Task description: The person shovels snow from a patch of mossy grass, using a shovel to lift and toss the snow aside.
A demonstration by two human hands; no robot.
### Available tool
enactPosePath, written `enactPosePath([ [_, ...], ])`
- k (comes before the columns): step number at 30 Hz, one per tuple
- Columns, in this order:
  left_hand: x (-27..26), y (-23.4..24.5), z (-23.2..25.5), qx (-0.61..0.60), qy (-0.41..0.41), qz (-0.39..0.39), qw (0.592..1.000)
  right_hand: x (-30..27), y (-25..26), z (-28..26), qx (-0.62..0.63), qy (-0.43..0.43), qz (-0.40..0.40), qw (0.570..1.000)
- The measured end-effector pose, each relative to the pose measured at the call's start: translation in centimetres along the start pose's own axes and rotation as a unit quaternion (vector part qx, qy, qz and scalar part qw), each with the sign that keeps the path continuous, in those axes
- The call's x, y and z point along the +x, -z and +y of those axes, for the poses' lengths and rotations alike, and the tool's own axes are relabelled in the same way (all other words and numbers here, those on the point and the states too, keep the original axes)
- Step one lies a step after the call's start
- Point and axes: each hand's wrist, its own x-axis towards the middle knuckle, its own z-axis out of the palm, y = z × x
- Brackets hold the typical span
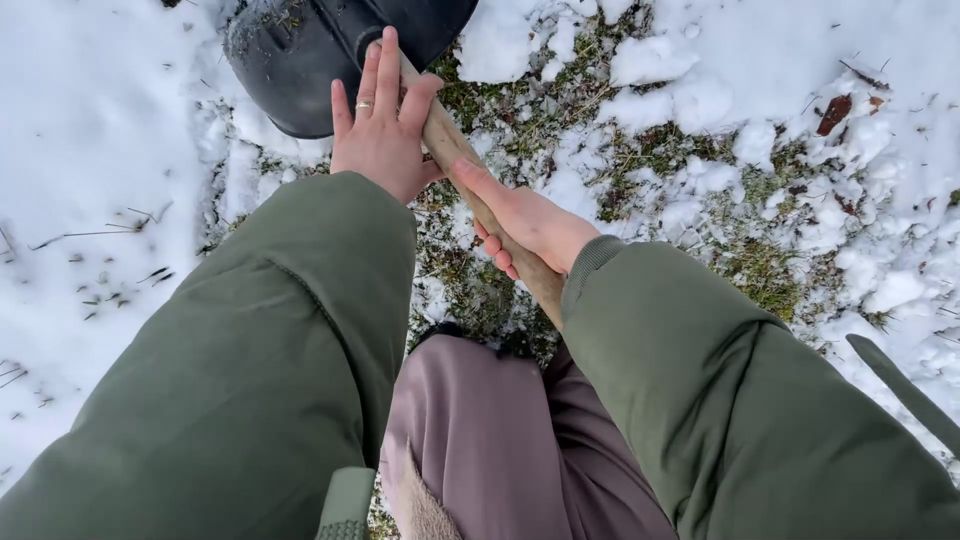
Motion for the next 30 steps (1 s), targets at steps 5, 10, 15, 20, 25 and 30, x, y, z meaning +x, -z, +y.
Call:
enactPosePath([
  [5,0.8,-2.0,3.4,-0.121,-0.017,0.057,0.991,-0.2,3.6,1.4,0.006,-0.04,-0.014,0.999],
  [10,-1.5,-2.1,11.5,-0.215,0.022,-0.045,0.975,-3.9,6.8,6.9,0.057,-0.091,-0.03,0.994],
  [15,-1.7,-2.2,18.0,-0.172,-0.013,-0.055,0.983,-7.8,9.8,10.1,0.103,-0.127,0.003,0.987],
  [20,1.3,2.1,21.3,-0.182,-0.042,0.001,0.982,-7.1,12.7,9.7,0.191,-0.065,-0.039,0.979],
  [25,10.1,-0.1,18.1,-0.01,-0.123,0.095,0.988,-3.1,15.6,5.5,0.22,-0.016,-0.032,0.975],
  [30,15.3,-1.6,15.5,-0.004,-0.133,-0.08,0.988,-0.2,15.9,5.0,0.212,-0.025,0.013,0.977],
])
